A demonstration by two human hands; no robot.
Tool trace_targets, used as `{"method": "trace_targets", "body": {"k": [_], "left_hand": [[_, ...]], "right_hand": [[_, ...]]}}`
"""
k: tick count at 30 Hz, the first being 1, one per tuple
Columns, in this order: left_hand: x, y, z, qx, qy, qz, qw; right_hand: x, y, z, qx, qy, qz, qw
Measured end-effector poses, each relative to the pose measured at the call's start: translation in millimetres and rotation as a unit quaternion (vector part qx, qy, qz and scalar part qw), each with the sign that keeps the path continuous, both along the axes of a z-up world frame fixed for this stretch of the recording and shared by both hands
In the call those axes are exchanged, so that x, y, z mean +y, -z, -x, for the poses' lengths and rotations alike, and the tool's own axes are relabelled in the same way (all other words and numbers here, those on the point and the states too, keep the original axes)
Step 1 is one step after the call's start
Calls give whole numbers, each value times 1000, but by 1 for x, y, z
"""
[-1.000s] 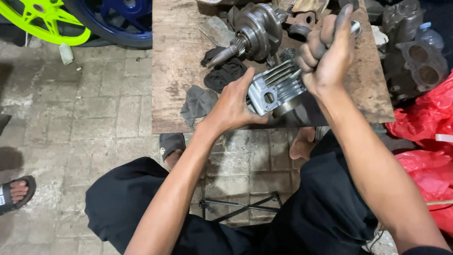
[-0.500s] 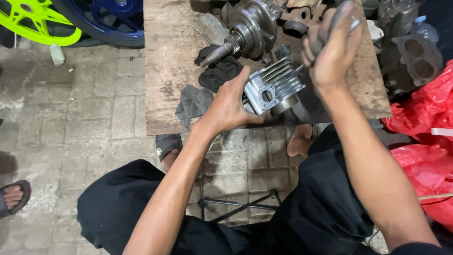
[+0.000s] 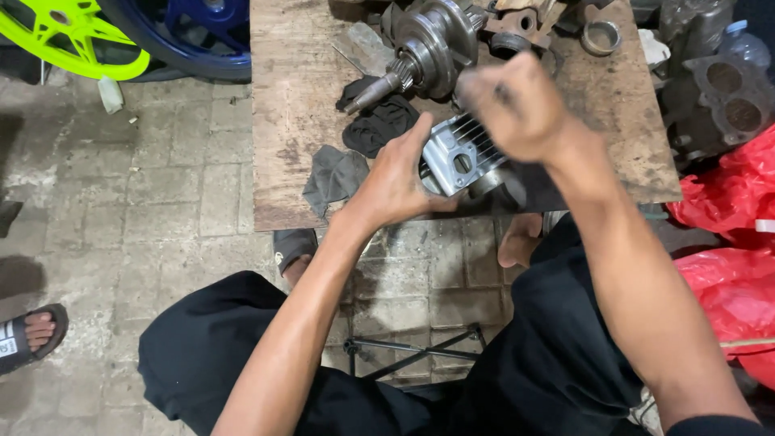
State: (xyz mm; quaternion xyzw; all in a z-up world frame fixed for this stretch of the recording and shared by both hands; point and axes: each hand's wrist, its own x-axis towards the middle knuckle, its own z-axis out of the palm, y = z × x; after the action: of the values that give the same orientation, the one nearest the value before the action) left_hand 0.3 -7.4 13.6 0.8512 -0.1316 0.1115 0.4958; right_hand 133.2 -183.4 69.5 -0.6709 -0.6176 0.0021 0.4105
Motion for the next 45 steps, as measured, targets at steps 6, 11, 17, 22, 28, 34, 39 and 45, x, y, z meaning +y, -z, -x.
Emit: {"method": "trace_targets", "body": {"k": [6,11,17,22,28,34,39,45], "left_hand": [[4,-1,4,4,4,46,999],[3,0,3,-11,6,35,999],[1,6,0,-7,-5,11,1000],[0,5,0,-11,-22,6,1000],[0,1,3,-15,-5,14,1000],[1,1,3,-19,-8,16,1000],[0,6,5,-16,-15,33,999],[-8,-1,16,-49,0,-15,999]], "right_hand": [[-20,23,-41,321,130,-56,936],[-60,26,-67,360,166,-263,880],[-49,2,-30,531,141,-366,751],[-10,-22,15,501,180,-261,805],[-12,-11,6,446,102,-286,842],[-29,4,-25,433,217,-316,816],[-47,4,-27,460,177,-327,806],[-64,9,-31,569,71,-362,735]]}}
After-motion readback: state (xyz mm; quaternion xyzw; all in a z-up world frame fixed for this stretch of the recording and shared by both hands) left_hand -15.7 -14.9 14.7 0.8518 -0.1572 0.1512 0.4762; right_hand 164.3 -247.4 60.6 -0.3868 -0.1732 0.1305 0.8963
